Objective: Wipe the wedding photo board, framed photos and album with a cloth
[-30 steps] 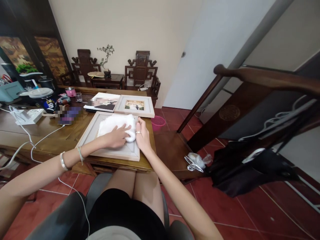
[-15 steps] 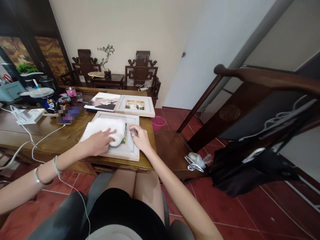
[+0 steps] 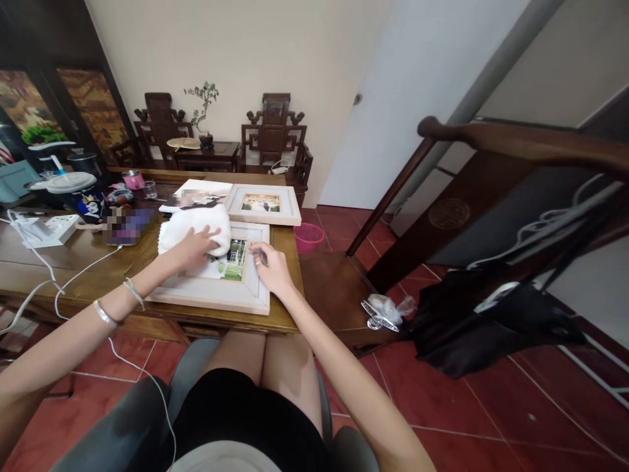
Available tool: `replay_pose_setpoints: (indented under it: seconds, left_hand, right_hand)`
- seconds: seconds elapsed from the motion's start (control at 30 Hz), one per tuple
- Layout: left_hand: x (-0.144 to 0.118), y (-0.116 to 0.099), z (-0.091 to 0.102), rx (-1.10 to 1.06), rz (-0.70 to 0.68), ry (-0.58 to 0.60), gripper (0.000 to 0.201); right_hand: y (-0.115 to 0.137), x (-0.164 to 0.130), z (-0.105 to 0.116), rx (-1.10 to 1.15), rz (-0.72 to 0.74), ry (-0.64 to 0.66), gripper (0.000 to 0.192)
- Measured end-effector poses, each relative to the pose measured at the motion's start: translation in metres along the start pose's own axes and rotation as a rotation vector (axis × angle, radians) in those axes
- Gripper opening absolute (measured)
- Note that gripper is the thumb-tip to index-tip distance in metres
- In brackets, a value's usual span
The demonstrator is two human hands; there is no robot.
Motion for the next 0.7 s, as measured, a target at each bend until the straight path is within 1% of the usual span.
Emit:
replay_pose_setpoints:
  seconds: [0.07,0.1,0.13,0.17,0.23,0.3,0.37,0.4,0.43,0.47,0.53,0.6,0.67,0.7]
  left_hand:
    - [-0.017,-0.015,0.010,-0.025,-0.062,0.070,0.037]
    - [-0.026,-0.022,0.018,-0.048,-0.088,0.095,0.033]
    - [-0.036,-0.029,0.029,-0.073,-0.122,0.094,0.031]
    - [-0.044,-0.034,0.042,-0.091,-0.145,0.061,0.031]
    - [-0.057,-0.036,0.070,-0.081,-0.120,-0.054,0.031]
    - [-0.063,-0.029,0.093,-0.035,-0.043,-0.213,0.034]
    - [-0.061,-0.018,0.104,0.000,-0.016,-0.367,0.038]
    - [-0.058,-0.012,0.104,0.012,-0.027,-0.424,0.041]
    - [-0.053,-0.006,0.099,0.022,-0.046,-0.457,0.043]
    - [-0.047,0.001,0.090,0.033,-0.059,-0.462,0.044]
    - [-0.033,0.016,0.062,0.063,-0.043,-0.397,0.046]
    - [-0.022,0.030,0.028,0.069,0.009,-0.258,0.046]
    - [-0.017,0.036,0.005,0.072,0.025,-0.209,0.047]
    - [-0.016,0.037,-0.002,0.072,0.030,-0.202,0.046]
  right_hand:
    - [0.000,0.000,0.000,-0.010,0.002,0.002,0.024]
    - [-0.001,0.000,-0.001,-0.014,0.006,0.004,0.025]
    - [-0.001,0.000,-0.001,-0.015,0.010,0.005,0.026]
    - [-0.001,0.000,-0.001,-0.014,0.013,0.003,0.027]
    - [-0.002,0.000,-0.001,-0.009,0.015,-0.003,0.029]
    - [-0.003,0.000,-0.001,-0.004,0.011,-0.005,0.032]
    - [-0.004,0.000,-0.002,0.001,0.006,-0.001,0.033]
    - [-0.004,0.000,-0.002,0.005,0.003,0.002,0.033]
    - [-0.005,0.000,-0.003,0.010,0.002,0.005,0.033]
    - [-0.004,0.000,-0.003,0.015,0.002,0.008,0.033]
    - [-0.004,0.000,-0.003,0.017,-0.003,0.011,0.032]
    - [-0.004,0.000,-0.003,0.025,-0.011,0.003,0.030]
    - [-0.004,0.001,-0.001,0.041,-0.016,-0.011,0.031]
    - [-0.003,0.001,-0.001,0.044,-0.014,-0.015,0.032]
Point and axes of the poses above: each hand's wrist, its own x-axis towards the middle knuckle, its own z-axis out of the back of the hand, y = z × x, the point moved 6 cm from there along x, towards the middle knuckle, and after that the axes turned 11 degrees about -x, right-handed, at the moved point
